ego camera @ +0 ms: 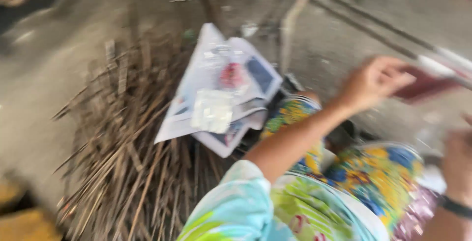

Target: The person bundles red incense sticks by hand, slides them through a plastic sleeve, and places the bundles into a white container.

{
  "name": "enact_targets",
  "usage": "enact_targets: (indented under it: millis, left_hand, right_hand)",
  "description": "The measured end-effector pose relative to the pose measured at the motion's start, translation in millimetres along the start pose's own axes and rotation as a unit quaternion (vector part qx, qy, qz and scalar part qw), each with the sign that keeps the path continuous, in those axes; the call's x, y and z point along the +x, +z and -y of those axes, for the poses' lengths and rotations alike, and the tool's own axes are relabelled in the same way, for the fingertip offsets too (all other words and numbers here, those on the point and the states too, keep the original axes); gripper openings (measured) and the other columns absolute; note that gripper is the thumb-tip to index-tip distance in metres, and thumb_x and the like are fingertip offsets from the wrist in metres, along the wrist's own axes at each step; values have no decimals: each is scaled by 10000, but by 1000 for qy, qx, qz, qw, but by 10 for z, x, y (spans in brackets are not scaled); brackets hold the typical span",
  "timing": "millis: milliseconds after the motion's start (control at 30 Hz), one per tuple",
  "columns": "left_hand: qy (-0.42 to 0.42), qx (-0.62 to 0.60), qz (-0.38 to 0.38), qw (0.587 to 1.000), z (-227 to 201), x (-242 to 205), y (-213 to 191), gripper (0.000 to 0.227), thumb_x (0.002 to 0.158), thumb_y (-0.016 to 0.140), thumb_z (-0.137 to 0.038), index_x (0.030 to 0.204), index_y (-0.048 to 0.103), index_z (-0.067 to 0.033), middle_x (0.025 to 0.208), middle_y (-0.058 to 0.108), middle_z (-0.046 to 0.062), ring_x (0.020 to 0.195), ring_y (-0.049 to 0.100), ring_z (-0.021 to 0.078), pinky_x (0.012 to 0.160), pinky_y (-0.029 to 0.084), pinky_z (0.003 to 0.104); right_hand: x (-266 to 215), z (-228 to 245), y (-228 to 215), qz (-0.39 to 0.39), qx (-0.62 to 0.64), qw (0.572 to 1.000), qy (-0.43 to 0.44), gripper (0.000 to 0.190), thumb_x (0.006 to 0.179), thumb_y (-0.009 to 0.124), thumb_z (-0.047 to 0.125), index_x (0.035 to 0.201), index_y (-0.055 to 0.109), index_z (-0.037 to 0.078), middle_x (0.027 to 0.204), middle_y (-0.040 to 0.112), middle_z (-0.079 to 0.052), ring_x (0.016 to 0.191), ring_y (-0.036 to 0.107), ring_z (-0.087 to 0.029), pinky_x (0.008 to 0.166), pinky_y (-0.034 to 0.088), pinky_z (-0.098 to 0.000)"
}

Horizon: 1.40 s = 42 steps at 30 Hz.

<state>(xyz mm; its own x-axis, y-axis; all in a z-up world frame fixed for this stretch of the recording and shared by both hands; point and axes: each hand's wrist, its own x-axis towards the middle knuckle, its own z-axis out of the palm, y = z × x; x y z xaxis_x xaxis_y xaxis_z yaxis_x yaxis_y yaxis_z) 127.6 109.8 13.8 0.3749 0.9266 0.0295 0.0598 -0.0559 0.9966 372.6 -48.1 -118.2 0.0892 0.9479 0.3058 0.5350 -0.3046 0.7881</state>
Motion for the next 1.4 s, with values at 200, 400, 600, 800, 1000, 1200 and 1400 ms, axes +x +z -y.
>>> enact_targets:
  millis: [200,400,600,800,1000,1200,1400]
  left_hand:
    - [144,-6,50,988,111,304,46,418,715,522,-465,875,597,-86,841,671,53,750,656,158,694,511,235]
    - [127,-90,176,972,14,356,27,479,660,514,-581,668,623,-115,603,615,9,534,584,128,489,429,220]
    - [142,-43,330,932,166,580,110,328,686,592,-455,749,622,-135,591,625,9,498,572,106,461,424,193]
    - [60,-127,384,912,-49,481,-11,167,661,715,-204,660,621,-66,561,635,51,572,632,118,597,516,236]
    - [-19,-224,499,837,64,333,-174,181,692,699,-130,776,573,-31,638,629,172,623,655,252,632,534,343]
    - [-85,-375,418,823,81,-143,-164,194,708,662,-106,799,532,4,594,583,203,547,623,262,542,527,363]
    - [-62,-377,266,885,-16,-174,-27,263,678,700,-116,836,507,-34,541,572,165,482,591,219,511,511,345]
  right_hand:
    - [717,-460,-1445,68,744,605,276,88,808,458,93,858,525,66,770,569,-14,705,526,-123,689,401,-257]
    - [804,-485,-1719,70,797,540,261,189,881,464,115,1056,515,65,719,547,-32,648,502,-91,635,397,-233]
    - [708,-309,-1766,123,787,552,246,196,875,474,21,1064,492,67,732,531,-28,631,494,-108,612,406,-247]
    - [473,28,-1359,49,806,530,259,151,862,506,28,1010,511,-1,694,522,-99,541,517,-153,578,414,-274]
    - [429,134,-1366,75,771,561,292,118,854,524,57,969,519,31,679,524,-94,548,544,-190,549,407,-301]
    - [424,271,-1383,87,789,537,284,141,848,510,81,977,516,23,718,547,-114,547,555,-193,535,423,-304]
    - [399,373,-1581,99,804,518,274,149,851,476,65,974,524,-4,727,562,-145,528,559,-201,504,440,-316]
